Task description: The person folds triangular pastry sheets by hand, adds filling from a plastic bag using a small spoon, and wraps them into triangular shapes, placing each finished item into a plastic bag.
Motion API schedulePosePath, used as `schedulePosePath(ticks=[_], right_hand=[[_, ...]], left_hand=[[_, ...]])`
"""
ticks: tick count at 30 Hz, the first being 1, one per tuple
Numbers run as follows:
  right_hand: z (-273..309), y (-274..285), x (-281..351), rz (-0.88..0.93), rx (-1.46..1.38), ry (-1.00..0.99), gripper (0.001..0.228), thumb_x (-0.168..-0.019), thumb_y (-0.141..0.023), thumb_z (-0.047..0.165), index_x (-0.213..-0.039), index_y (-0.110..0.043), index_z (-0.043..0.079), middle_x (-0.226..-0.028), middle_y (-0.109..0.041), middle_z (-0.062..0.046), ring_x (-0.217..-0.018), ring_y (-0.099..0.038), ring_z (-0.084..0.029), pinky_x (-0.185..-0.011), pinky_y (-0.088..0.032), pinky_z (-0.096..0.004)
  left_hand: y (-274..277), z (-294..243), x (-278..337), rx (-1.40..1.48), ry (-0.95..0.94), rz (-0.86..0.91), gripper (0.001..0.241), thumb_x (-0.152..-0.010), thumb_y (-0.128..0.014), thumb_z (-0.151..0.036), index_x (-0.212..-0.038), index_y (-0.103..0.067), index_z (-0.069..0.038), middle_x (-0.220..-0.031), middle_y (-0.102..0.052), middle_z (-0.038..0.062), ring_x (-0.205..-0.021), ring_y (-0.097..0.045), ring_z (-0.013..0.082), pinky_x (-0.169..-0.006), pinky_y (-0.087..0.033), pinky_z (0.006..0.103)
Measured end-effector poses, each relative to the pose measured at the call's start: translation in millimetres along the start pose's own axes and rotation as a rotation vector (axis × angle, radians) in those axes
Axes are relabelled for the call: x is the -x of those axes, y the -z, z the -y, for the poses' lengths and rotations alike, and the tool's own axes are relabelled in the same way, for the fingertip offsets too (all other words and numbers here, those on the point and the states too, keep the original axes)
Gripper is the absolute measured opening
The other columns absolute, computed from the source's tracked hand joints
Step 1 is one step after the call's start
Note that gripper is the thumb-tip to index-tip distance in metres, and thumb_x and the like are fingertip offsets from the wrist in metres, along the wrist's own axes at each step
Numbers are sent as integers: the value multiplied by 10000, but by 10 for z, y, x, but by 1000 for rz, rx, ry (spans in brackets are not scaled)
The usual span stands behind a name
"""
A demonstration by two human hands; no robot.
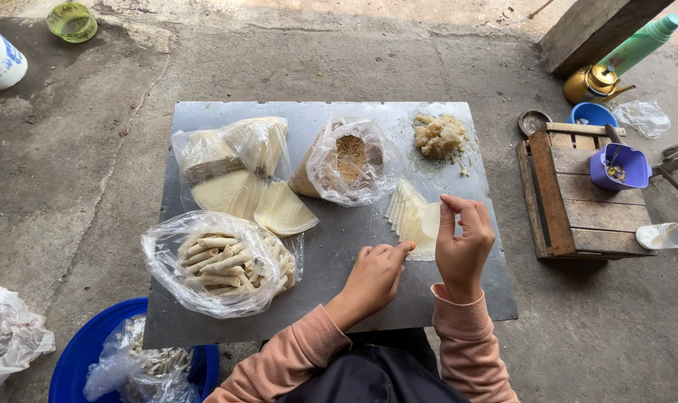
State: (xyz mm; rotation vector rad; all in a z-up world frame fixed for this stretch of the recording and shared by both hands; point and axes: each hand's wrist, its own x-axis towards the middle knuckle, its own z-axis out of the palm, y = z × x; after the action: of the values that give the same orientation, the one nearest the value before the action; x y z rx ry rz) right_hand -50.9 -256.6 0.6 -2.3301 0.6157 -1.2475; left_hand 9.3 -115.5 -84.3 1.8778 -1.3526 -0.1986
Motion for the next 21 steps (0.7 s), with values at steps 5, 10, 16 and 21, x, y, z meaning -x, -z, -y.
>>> schedulePosePath(ticks=[5,10,16,21], right_hand=[[11,62,-110,-49,13,28,59,-1048,-706,43,-1090,-746,36,-966,-699,-73,-839,-642,-170,-687,-484,-297],[64,-42,-81,28,-47,74,72,-1010,-711,29,-1076,-741,24,-975,-691,-93,-840,-660,-178,-691,-530,-298],[328,-281,445,395,-85,116,159,-888,-718,-3,-1041,-745,31,-917,-688,-116,-816,-664,-297,-728,-509,-372],[396,-259,563,635,-312,-5,327,-890,-714,3,-1217,-696,20,-941,-683,-105,-840,-679,-263,-736,-533,-344]], left_hand=[[68,-36,22,31,6,10,487,-896,-633,-47,-1372,-530,-61,-1100,-714,97,-1124,-641,278,-917,-438,447],[317,-13,136,439,329,-150,369,-962,-603,-62,-1326,-573,-12,-1146,-721,154,-1003,-731,251,-874,-586,360],[535,315,259,567,597,-243,340,-985,-553,-85,-1314,-559,2,-913,-769,143,-790,-788,193,-687,-620,299],[526,301,329,524,577,-222,322,-1003,-588,-118,-1302,-576,3,-854,-778,106,-752,-792,168,-665,-614,296]])
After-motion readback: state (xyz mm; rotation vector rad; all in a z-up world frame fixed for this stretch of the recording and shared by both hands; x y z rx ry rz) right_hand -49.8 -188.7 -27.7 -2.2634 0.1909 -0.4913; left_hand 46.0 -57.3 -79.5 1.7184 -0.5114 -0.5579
